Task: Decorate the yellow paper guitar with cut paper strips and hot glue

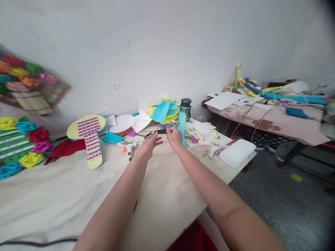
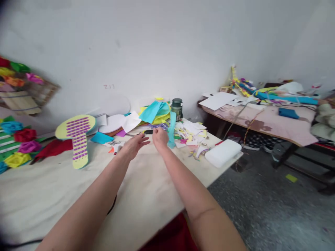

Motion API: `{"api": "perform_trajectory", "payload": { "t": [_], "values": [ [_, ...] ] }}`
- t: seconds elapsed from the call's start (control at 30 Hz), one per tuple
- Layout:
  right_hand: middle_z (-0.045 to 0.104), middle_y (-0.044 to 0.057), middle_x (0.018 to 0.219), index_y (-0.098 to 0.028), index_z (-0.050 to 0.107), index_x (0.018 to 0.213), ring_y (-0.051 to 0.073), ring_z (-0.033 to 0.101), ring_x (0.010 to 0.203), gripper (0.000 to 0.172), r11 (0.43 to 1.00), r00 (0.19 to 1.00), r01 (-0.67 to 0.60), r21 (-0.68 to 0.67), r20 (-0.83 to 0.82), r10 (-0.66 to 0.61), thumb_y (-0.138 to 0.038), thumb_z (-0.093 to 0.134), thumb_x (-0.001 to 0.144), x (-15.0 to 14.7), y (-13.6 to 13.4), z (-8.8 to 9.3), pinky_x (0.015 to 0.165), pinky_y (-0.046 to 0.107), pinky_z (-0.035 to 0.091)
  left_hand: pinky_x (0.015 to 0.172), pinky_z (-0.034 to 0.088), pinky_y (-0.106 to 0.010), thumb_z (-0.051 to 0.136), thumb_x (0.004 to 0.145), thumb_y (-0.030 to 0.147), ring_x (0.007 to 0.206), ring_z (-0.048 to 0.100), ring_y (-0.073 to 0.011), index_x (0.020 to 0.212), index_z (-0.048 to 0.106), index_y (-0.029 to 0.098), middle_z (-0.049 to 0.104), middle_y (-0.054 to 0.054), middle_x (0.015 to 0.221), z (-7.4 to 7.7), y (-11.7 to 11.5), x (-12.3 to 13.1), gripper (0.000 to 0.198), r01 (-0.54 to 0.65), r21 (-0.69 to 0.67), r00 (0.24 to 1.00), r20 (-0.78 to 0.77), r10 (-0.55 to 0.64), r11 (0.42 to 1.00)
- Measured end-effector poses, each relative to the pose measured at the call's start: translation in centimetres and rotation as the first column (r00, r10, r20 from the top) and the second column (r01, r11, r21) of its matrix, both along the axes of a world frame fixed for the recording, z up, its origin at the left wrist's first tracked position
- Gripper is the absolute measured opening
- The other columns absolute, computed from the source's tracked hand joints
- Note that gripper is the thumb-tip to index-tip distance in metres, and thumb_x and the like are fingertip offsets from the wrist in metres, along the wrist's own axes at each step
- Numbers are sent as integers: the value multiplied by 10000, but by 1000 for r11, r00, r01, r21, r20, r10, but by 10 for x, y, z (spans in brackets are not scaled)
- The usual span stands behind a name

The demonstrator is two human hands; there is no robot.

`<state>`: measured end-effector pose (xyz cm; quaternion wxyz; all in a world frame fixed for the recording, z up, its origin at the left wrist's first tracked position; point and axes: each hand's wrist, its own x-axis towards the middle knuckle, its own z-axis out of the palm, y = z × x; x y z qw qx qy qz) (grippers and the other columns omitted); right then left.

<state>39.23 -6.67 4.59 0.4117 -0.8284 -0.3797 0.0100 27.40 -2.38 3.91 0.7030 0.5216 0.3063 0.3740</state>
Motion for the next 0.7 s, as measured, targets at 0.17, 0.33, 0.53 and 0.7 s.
{"api": "perform_trajectory", "payload": {
  "t": [0.17,0.33,0.53,0.7],
  "values": [
    [563,105,1152,-188,604,1065,236,500,1046,333,951,948,307,-23,92,-304,-210,470,761,68,-21,2,866,329,374,729,451,-285,612,735,423,903,603,-185,961,556,170,561,-138,1187,-8,-16,33,344,52,-99,987,-144,-66,994],
    [367,121,1387,-132,569,1149,281,341,1234,424,880,889,453,-146,146,-433,-230,479,746,117,-28,-4,1000,400,256,718,463,-276,594,767,387,835,621,-158,978,558,164,569,-135,1181,-18,-16,48,309,92,-147,989,-101,-107,985],
    [251,159,1451,-83,422,1309,303,164,1339,555,807,875,484,-339,211,-436,-279,453,791,159,-31,-8,1051,484,132,794,450,-285,537,809,395,882,637,-182,1013,558,142,608,-144,1137,-24,-13,51,326,156,-132,985,-53,-164,979],
    [262,226,1428,-23,387,1319,335,218,1322,558,745,846,532,-403,203,-494,-270,386,819,188,-33,-13,1015,500,212,757,480,-305,504,835,341,806,658,-194,1007,537,124,663,-154,991,-24,-18,49,279,159,-149,987,5,-161,976]
  ]
}}
